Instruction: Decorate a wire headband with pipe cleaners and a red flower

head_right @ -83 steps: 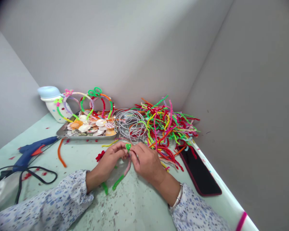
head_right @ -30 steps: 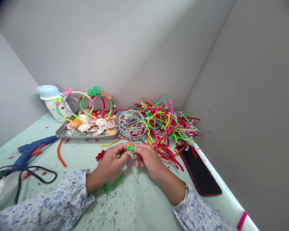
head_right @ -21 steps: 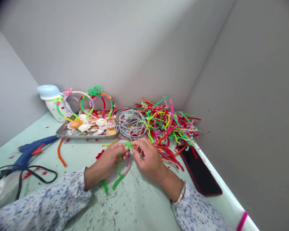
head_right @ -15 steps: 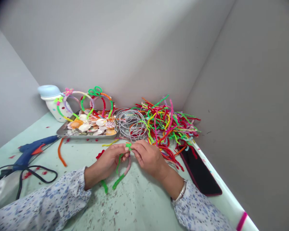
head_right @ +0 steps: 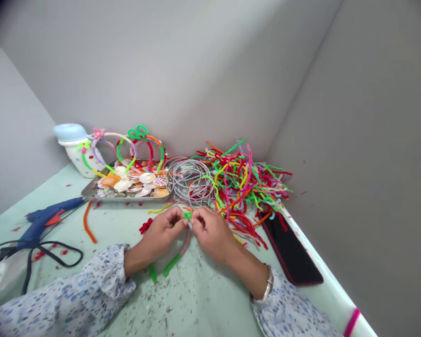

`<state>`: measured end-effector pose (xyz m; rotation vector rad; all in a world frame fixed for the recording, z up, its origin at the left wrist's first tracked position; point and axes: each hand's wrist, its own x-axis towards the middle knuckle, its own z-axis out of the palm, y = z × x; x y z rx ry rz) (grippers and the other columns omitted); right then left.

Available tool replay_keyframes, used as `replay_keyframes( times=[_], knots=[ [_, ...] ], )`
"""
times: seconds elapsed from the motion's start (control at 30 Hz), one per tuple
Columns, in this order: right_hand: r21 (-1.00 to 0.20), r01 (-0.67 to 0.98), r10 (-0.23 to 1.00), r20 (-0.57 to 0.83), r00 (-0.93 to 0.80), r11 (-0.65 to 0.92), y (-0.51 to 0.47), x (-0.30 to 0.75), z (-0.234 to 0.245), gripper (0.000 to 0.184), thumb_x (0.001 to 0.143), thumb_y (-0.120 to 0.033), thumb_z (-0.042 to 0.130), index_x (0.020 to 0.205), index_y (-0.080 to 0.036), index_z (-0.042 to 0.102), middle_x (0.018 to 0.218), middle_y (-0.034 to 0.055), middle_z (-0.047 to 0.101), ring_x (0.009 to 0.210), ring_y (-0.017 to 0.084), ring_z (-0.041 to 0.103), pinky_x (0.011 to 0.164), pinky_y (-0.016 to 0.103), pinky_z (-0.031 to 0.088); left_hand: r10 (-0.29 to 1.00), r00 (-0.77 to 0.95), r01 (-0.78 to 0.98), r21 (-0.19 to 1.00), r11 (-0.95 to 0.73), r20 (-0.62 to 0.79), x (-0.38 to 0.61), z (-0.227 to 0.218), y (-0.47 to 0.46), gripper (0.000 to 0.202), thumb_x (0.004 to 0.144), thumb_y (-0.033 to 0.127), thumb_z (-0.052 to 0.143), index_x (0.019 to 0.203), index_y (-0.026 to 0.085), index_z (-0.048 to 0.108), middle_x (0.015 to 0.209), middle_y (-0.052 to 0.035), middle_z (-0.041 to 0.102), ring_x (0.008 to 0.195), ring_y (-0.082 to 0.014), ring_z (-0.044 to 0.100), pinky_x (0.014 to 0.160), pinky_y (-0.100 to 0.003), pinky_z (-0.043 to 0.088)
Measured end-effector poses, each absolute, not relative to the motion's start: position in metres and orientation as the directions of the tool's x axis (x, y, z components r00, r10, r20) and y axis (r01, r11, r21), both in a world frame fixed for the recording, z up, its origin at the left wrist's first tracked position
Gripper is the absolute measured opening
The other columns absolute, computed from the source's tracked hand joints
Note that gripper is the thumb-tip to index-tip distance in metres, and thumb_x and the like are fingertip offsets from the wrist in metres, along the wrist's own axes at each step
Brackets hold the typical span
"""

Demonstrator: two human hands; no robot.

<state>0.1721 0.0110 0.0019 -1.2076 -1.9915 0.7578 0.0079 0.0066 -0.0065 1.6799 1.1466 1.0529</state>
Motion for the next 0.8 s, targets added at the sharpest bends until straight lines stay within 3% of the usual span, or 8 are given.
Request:
replay_keyframes(
  times=[0.07,0.13,0.27,0.33,0.43,0.57,0.67,0.8],
  knots=[
    [-0.939,0.334,0.931,-0.048,-0.362,0.082,0.013,0.173,0.005,0.016,0.083,-0.025,0.046,0.069,-0.018,0.051,0.056,-0.0024,0.050,0.050,0.010,0.048,0.046,0.022,0.032,0.914,0.266,0.442,0.804,-0.397,0.305,0.007,-0.003,0.003,0.010,0.082,0.019,0.047,0.072,0.018,0.050,0.066,0.0008,0.053,0.062,-0.0134,0.046,0.058,-0.026,0.033],
    [-0.955,0.146,0.850,-0.298,-0.434,-0.260,0.016,0.177,0.006,0.016,0.078,-0.027,0.049,0.066,-0.017,0.051,0.057,-0.0027,0.050,0.042,0.008,0.045,0.038,0.021,0.023,0.836,0.349,0.518,0.656,-0.549,0.424,0.007,0.001,-0.002,0.008,0.080,0.016,0.047,0.073,0.017,0.050,0.070,-0.0011,0.053,0.066,-0.0148,0.046,0.062,-0.028,0.033],
    [-0.855,-0.032,0.727,-0.419,-0.545,-0.517,0.022,0.184,0.007,0.014,0.071,-0.028,0.056,0.070,-0.014,0.055,0.062,-0.0016,0.053,0.041,0.005,0.044,0.037,0.019,0.026,0.795,0.379,0.503,0.616,-0.607,0.474,0.009,0.003,-0.004,0.007,0.080,0.016,0.047,0.076,0.017,0.052,0.073,-0.0024,0.055,0.070,-0.0159,0.047,0.065,-0.029,0.034],
    [-0.926,-0.014,0.792,-0.314,-0.524,-0.377,0.022,0.184,0.008,0.017,0.076,-0.031,0.057,0.075,-0.015,0.056,0.066,-0.0011,0.054,0.046,0.006,0.047,0.041,0.019,0.030,0.888,0.275,0.438,0.774,-0.458,0.370,0.010,0.001,-0.001,0.008,0.081,0.018,0.047,0.076,0.017,0.052,0.072,-0.0012,0.055,0.067,-0.0147,0.048,0.063,-0.027,0.035],
    [-0.976,0.190,0.930,0.028,-0.367,0.104,0.020,0.182,0.008,0.016,0.083,-0.031,0.054,0.090,-0.017,0.057,0.075,0.0010,0.056,0.059,0.010,0.053,0.050,0.021,0.039,0.972,0.179,0.200,0.962,-0.186,0.151,0.010,-0.004,0.009,0.014,0.082,0.024,0.047,0.071,0.018,0.051,0.063,0.0023,0.051,0.057,-0.0119,0.046,0.058,-0.025,0.035],
    [-0.579,0.506,0.769,0.497,-0.403,0.639,0.016,0.182,0.001,0.021,0.082,-0.020,0.055,0.103,-0.019,0.056,0.100,0.0075,0.057,0.082,0.017,0.058,0.070,0.029,0.047,0.980,0.198,0.015,1.000,-0.023,0.020,0.009,-0.009,0.018,0.020,0.076,0.023,0.053,0.058,0.018,0.046,0.054,0.0045,0.043,0.050,-0.0093,0.039,0.052,-0.024,0.031],
    [-0.338,0.585,0.659,0.552,-0.511,0.737,0.015,0.184,-0.007,0.020,0.085,-0.016,0.050,0.103,-0.019,0.056,0.099,0.0083,0.059,0.092,0.020,0.057,0.074,0.031,0.047,0.973,0.229,-0.035,0.999,0.009,-0.001,0.010,-0.009,0.017,0.019,0.073,0.019,0.052,0.055,0.017,0.045,0.053,0.0043,0.043,0.049,-0.0086,0.040,0.051,-0.023,0.030],
    [-0.299,0.594,0.643,0.555,-0.528,0.747,0.015,0.185,-0.007,0.014,0.086,-0.016,0.047,0.095,-0.018,0.058,0.090,0.0069,0.060,0.084,0.018,0.058,0.069,0.028,0.045,0.951,0.306,-0.060,0.996,0.059,-0.037,0.012,-0.009,0.012,0.018,0.076,0.021,0.051,0.060,0.018,0.043,0.053,0.0067,0.038,0.040,-0.0078,0.042,0.044,-0.023,0.027]
  ],
)
